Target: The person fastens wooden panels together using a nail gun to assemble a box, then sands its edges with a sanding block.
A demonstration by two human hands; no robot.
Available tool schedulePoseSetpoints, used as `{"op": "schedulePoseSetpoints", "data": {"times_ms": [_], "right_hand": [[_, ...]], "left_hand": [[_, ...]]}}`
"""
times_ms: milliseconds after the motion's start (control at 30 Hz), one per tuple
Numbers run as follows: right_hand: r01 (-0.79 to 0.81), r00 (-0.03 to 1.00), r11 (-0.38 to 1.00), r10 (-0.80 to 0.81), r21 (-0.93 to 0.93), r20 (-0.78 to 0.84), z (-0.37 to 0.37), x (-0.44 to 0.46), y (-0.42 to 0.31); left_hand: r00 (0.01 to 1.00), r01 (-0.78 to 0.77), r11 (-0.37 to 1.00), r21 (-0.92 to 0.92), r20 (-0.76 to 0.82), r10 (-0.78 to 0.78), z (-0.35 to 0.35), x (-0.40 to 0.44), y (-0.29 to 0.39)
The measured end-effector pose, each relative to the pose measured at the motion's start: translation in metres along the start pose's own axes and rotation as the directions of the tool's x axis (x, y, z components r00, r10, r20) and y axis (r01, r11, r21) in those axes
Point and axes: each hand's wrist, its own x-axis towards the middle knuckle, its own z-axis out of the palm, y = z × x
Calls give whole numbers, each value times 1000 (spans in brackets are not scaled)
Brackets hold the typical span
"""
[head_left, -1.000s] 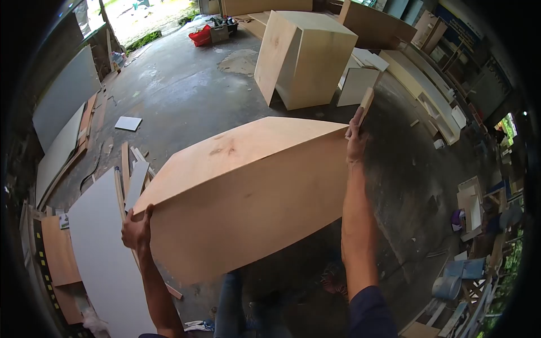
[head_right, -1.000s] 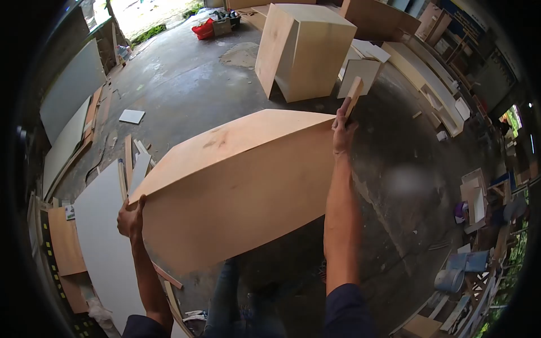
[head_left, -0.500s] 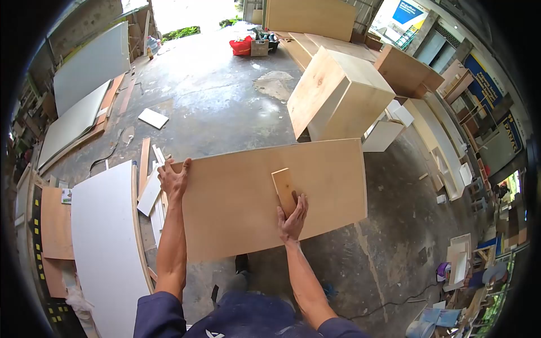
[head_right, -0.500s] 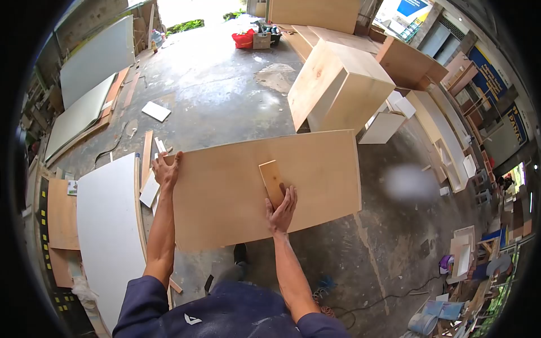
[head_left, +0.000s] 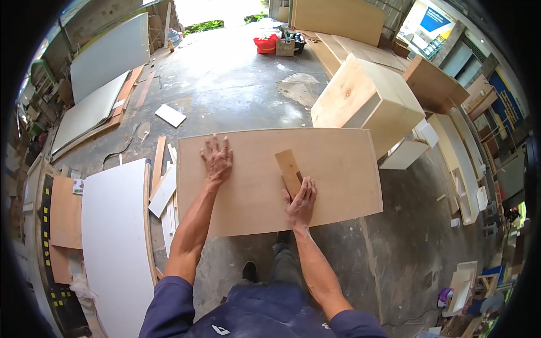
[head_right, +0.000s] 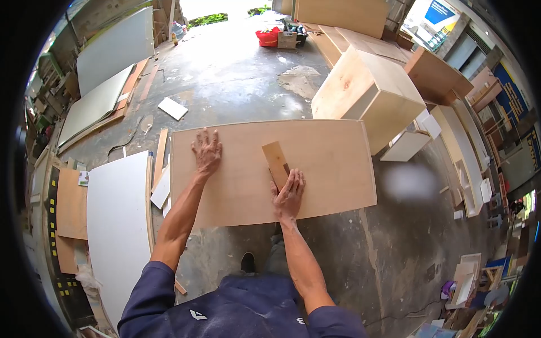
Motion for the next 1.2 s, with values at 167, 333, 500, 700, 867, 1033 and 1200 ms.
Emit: {"op": "schedulePoseSetpoints", "data": {"times_ms": [167,333,500,700,867,1033,1200], "right_hand": [[12,997,1000,-11,-11,72,23,36,-4],[13,984,1000,-14,6,180,27,60,-9],[-40,962,996,17,81,272,4,53,-15],[3,954,996,-31,94,300,-29,26,-3],[-239,961,968,225,79,158,-26,61,38],[-384,923,923,385,34,-24,-45,98,76],[-408,912,907,397,-106,-104,-73,53,69]], "left_hand": [[962,-263,964,-25,74,264,25,79,43],[978,-68,988,-136,189,94,29,121,66],[998,-16,992,-126,-54,9,31,107,73],[997,-40,991,-128,-76,30,-11,64,93],[997,-30,986,-166,-78,17,-24,45,102],[994,-10,980,-199,-111,-13,-44,-9,109],[998,-18,976,-218,-57,6,-71,-71,116]]}}
